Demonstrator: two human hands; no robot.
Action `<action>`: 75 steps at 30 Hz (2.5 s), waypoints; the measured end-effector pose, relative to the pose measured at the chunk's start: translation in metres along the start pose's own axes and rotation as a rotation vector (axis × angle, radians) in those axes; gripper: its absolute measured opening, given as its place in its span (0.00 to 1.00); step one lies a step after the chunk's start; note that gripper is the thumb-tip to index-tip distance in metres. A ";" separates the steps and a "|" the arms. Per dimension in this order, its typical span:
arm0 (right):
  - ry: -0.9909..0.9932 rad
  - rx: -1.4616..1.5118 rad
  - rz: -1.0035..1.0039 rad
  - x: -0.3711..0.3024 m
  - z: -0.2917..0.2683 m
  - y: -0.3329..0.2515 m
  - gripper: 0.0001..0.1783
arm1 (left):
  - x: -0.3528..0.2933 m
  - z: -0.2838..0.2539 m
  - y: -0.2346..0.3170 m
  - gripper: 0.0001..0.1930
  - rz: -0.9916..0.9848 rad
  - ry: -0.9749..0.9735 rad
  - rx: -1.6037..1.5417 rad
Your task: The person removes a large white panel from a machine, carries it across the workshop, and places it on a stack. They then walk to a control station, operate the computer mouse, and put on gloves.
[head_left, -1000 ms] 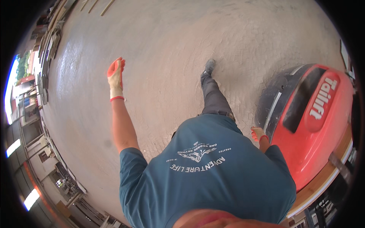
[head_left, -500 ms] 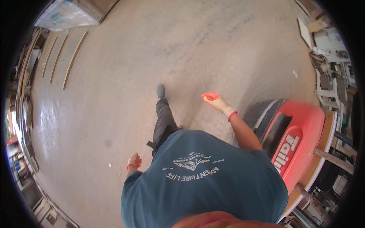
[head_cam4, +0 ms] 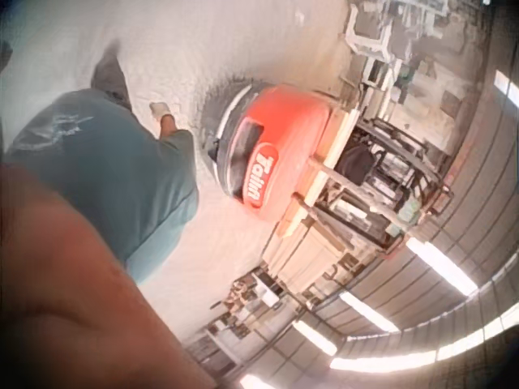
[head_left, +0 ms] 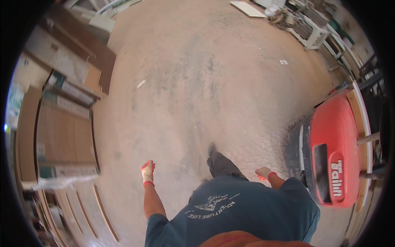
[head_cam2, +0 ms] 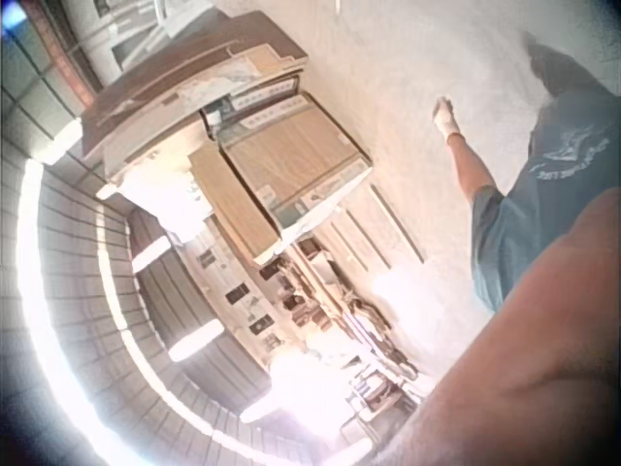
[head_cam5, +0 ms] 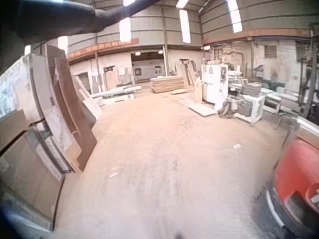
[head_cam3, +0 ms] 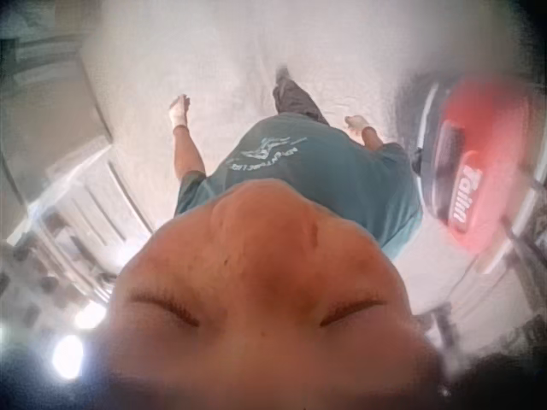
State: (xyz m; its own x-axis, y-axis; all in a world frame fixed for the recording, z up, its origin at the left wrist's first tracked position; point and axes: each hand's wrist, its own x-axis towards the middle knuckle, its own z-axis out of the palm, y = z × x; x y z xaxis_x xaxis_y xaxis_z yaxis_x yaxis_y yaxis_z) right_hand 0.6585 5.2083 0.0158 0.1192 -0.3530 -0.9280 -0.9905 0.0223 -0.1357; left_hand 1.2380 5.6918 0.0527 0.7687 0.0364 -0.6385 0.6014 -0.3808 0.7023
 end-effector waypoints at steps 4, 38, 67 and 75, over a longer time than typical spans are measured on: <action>-0.103 0.208 0.141 0.083 -0.019 -0.075 0.21 | 0.117 0.136 0.205 0.15 0.305 -0.220 0.058; -0.414 2.153 -0.672 0.282 -0.810 -1.294 0.20 | 0.528 1.081 1.077 0.12 0.514 -1.264 0.384; -0.362 1.649 -0.801 0.705 -1.622 -1.948 0.33 | 1.006 1.771 1.829 0.11 1.068 -0.954 0.982; -0.257 0.979 -0.737 0.771 -1.858 -2.184 0.24 | 1.160 1.898 2.038 0.14 0.481 -1.028 0.293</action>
State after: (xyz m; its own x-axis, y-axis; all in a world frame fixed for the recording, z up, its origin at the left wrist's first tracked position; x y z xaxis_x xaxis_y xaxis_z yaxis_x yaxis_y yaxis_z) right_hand 2.7859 3.1492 0.2413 0.7421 -0.3871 -0.5472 -0.2288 0.6211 -0.7496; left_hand 2.9429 3.2048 0.1461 0.2850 -0.8822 -0.3748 0.1200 -0.3551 0.9271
